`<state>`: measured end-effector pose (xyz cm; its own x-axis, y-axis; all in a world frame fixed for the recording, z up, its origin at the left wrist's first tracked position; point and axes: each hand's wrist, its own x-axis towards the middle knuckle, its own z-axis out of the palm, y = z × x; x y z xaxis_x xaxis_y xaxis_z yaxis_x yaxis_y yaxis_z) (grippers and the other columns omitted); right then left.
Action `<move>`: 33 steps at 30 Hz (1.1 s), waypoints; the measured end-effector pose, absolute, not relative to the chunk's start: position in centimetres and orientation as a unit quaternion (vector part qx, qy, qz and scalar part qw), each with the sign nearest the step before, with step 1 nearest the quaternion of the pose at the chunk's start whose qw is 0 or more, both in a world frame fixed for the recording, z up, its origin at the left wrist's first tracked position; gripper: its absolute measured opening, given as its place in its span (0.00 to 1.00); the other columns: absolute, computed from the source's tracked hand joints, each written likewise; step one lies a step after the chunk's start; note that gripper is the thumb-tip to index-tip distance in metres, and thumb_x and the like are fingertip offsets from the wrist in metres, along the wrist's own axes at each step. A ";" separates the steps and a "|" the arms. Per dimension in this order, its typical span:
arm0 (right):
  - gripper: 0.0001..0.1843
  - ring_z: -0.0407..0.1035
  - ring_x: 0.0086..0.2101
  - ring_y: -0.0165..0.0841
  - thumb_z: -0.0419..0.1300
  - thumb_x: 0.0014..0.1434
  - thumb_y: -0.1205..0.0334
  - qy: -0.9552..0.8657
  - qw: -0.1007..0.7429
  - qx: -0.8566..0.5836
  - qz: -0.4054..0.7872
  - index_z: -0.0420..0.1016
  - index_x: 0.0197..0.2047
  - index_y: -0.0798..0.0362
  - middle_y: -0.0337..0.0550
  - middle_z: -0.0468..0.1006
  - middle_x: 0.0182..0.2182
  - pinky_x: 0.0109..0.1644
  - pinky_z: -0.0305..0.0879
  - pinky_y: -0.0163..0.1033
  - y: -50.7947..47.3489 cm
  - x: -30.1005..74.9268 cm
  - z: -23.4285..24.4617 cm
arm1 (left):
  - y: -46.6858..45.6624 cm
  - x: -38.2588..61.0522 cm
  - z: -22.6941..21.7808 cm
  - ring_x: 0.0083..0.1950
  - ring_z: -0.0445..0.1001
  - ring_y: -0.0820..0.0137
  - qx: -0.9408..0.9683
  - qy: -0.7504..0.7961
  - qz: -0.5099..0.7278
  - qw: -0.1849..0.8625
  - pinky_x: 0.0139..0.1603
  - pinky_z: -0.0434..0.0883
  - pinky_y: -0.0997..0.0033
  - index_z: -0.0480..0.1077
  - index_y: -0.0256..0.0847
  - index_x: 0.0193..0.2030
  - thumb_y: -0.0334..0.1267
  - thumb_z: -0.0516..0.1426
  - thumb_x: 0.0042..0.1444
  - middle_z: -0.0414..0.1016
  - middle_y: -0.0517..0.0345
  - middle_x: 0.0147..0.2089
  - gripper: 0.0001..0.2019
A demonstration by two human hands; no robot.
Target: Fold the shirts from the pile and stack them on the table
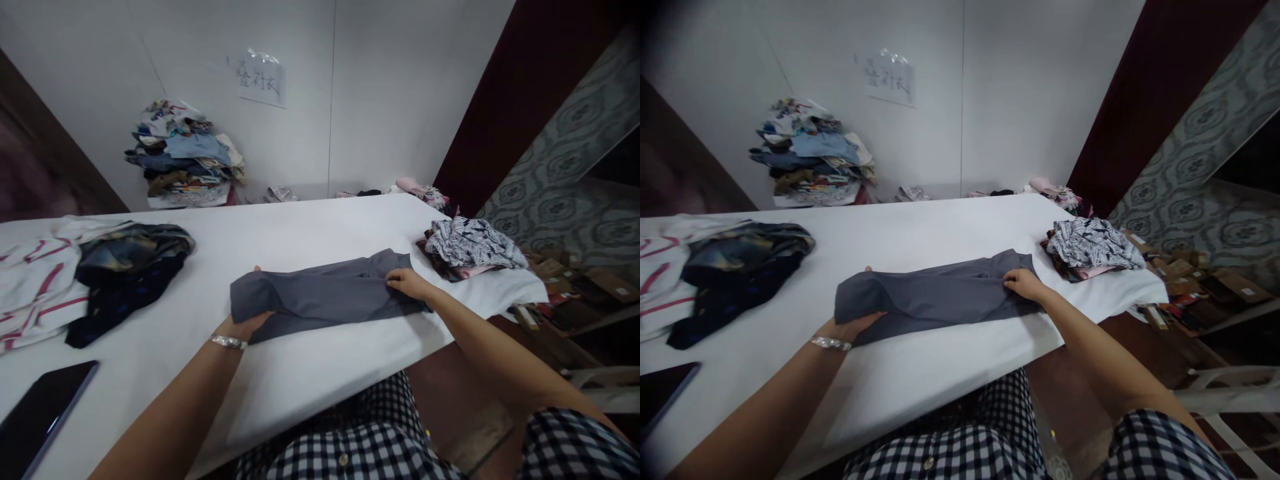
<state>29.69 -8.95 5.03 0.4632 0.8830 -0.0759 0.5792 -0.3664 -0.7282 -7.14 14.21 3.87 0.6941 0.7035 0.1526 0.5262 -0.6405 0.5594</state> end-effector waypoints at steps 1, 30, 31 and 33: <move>0.07 0.73 0.36 0.39 0.63 0.48 0.56 -0.456 0.340 -0.786 0.240 0.78 0.29 0.50 0.43 0.80 0.31 0.47 0.68 0.45 -9.0 29.9 5.6 | 14.1 -7.3 4.0 0.65 0.64 0.53 0.889 0.332 0.177 0.261 0.62 0.65 0.49 0.71 0.47 0.56 0.49 0.55 0.55 0.75 0.52 0.55 0.22; 0.20 0.64 0.26 0.32 0.68 0.36 0.44 -0.351 0.485 -0.778 0.191 0.76 0.22 0.52 0.40 0.74 0.21 0.33 0.60 0.38 -5.3 34.2 3.4 | 19.1 -4.8 4.7 0.45 0.77 0.61 0.664 0.568 0.230 0.429 0.47 0.71 0.67 0.73 0.33 0.50 0.40 0.65 0.46 0.80 0.47 0.42 0.24; 0.19 0.64 0.27 0.32 0.67 0.37 0.44 -0.352 0.488 -0.776 0.190 0.76 0.22 0.52 0.39 0.74 0.21 0.33 0.60 0.37 -5.2 34.2 3.1 | 19.0 -4.8 4.6 0.45 0.77 0.60 0.672 0.566 0.223 0.423 0.47 0.71 0.66 0.72 0.32 0.52 0.41 0.64 0.48 0.80 0.46 0.43 0.25; 0.19 0.65 0.28 0.32 0.66 0.40 0.44 -0.353 0.498 -0.768 0.192 0.77 0.25 0.53 0.39 0.75 0.23 0.35 0.61 0.37 -5.2 34.4 2.5 | 18.6 -5.0 4.4 0.49 0.77 0.60 0.707 0.556 0.199 0.389 0.50 0.71 0.66 0.70 0.33 0.56 0.43 0.62 0.51 0.79 0.45 0.46 0.26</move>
